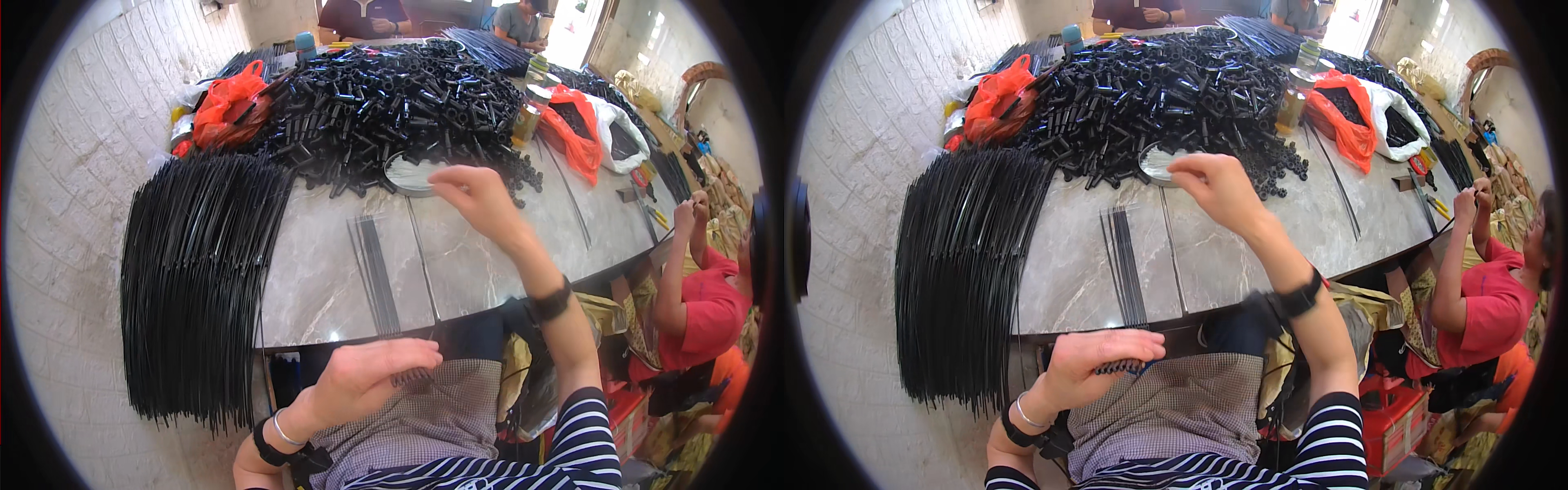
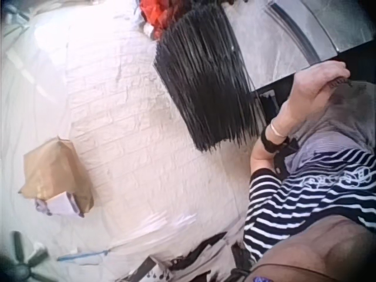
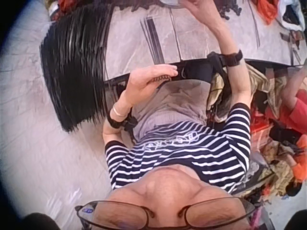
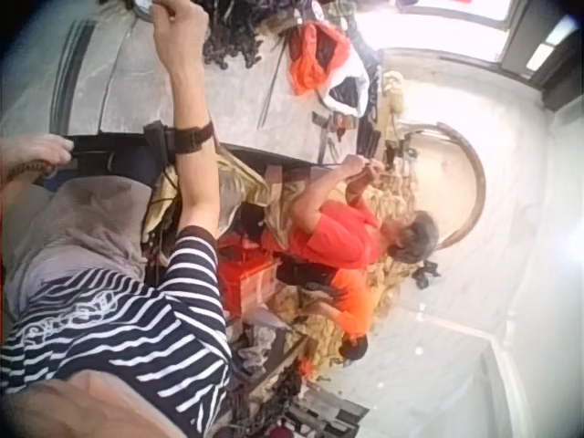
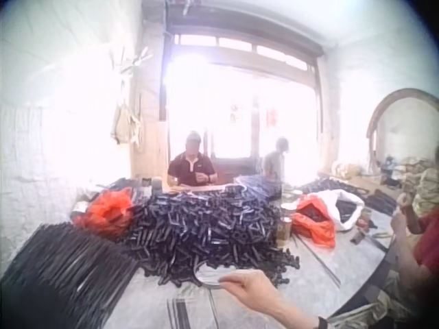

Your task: Assemble umbrella rib segments and attach plastic tips or joints.

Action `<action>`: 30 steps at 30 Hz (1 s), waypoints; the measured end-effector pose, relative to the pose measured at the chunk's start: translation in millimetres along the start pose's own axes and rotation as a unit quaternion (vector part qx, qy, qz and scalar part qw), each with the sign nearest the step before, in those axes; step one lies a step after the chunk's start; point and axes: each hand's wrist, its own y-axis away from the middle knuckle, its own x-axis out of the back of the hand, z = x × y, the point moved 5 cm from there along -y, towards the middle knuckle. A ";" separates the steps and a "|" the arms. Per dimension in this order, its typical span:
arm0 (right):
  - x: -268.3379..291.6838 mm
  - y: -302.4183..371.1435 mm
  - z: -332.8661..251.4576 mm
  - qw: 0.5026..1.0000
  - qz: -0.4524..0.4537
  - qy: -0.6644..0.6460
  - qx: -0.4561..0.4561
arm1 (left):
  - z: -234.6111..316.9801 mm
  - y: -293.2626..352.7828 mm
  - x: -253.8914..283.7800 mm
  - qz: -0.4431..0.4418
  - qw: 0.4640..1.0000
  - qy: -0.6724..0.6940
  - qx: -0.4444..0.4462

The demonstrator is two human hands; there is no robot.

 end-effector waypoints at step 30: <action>-69.5 -58.6 106.1 0.954 -0.014 0.298 -0.014 | 5.8 -4.1 2.0 0.016 0.999 -0.032 0.001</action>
